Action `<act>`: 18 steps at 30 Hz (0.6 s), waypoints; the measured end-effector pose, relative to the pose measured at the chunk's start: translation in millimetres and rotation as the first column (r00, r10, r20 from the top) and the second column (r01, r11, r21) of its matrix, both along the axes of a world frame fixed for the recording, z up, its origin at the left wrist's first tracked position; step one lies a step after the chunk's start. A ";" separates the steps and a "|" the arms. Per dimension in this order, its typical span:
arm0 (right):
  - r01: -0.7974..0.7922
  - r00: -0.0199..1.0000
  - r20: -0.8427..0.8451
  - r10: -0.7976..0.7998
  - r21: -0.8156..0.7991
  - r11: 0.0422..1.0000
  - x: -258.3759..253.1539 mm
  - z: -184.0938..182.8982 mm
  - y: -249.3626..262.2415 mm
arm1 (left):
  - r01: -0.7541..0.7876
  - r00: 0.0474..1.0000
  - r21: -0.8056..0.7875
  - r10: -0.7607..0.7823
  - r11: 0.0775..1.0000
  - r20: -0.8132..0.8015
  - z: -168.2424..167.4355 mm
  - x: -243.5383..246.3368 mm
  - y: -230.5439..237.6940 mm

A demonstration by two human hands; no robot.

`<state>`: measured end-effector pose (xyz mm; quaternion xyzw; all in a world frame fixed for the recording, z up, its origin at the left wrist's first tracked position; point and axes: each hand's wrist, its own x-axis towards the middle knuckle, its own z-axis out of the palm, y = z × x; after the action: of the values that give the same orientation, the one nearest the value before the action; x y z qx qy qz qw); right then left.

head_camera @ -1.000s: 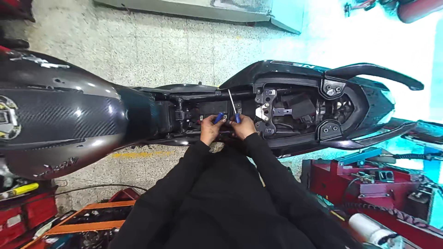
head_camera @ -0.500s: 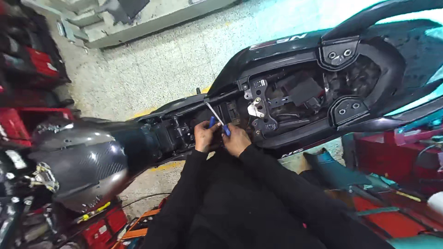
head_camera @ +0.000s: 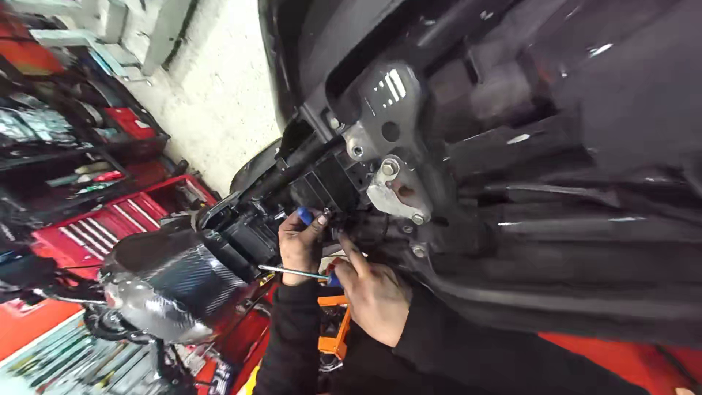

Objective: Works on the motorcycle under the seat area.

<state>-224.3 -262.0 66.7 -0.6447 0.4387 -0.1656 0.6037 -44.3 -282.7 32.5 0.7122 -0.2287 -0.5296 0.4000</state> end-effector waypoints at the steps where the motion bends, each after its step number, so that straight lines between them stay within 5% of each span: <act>1: 0.016 1.000 0.016 -0.017 0.009 1.000 0.4 -0.6 -0.6 | -0.019 1.000 0.004 0.019 1.000 -0.022 0.2 -1.4 0.0; 10: -0.062 0.997 0.057 0.056 0.113 0.992 -3.6 1.8 -11.2 | -0.173 0.982 -0.063 0.167 0.983 -0.090 -1.4 -17.0 8.3; 15: -0.090 0.995 0.063 0.081 0.159 0.983 -5.4 5.0 -17.0 | -0.251 0.948 0.092 0.264 0.964 -0.180 3.0 -13.8 -1.8; 18: -0.079 0.994 0.081 0.067 0.159 0.984 -6.0 4.5 -17.7 | -0.219 0.965 -0.033 0.211 0.975 -0.156 -3.4 -13.5 5.1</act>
<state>-230.3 -279.7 71.2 -0.6024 0.4037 -0.1311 0.6760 -57.8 -277.7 29.1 0.6803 -0.1320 -0.5298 0.4890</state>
